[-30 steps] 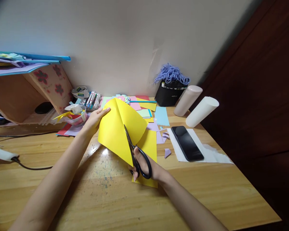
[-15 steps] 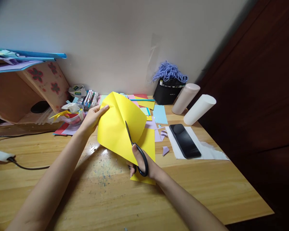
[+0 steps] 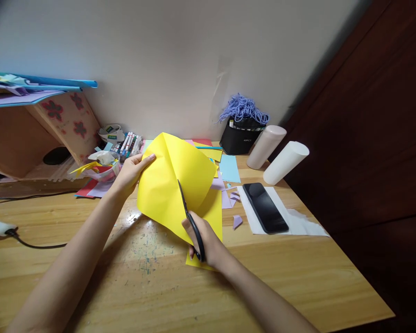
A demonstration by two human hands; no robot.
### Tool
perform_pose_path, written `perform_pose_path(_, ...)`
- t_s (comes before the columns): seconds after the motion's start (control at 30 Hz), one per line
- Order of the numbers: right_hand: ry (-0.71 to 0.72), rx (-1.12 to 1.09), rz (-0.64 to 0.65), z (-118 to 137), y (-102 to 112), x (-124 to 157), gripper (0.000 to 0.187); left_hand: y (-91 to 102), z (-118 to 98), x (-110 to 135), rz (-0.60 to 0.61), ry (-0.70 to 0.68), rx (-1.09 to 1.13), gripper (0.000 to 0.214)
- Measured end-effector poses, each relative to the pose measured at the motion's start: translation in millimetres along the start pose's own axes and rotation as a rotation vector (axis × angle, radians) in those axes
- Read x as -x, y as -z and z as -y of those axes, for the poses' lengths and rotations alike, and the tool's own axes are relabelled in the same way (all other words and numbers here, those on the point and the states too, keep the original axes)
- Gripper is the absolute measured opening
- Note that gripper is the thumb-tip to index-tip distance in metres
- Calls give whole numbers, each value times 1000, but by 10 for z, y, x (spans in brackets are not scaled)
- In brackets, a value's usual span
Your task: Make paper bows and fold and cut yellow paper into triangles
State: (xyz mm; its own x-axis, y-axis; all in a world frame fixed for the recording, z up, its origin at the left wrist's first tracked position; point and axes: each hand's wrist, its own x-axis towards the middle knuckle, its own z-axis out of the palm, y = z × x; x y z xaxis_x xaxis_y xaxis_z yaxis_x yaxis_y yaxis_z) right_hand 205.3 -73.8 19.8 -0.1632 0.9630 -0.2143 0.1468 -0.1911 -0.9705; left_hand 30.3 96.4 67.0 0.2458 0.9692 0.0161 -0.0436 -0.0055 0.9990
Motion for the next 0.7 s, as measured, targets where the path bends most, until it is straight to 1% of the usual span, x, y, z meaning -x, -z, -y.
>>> perform_pose_path(0.17, -21, 15, -4, -41, 13, -8, 54, 23, 7, -8, 21, -13, 35, 43)
perform_pose_path(0.3, -29, 19, -2, -36, 15, -11, 55, 27, -3, -10, 25, -10, 42, 40)
perform_pose_path(0.47, -32, 6, 52, -34, -4, -9, 61, 22, -11, 0, 27, 8, 24, 41)
perform_pose_path(0.7, -68, -92, 102, 43, -64, 6, 71, 24, -27, 22, 72, 40, -12, 43)
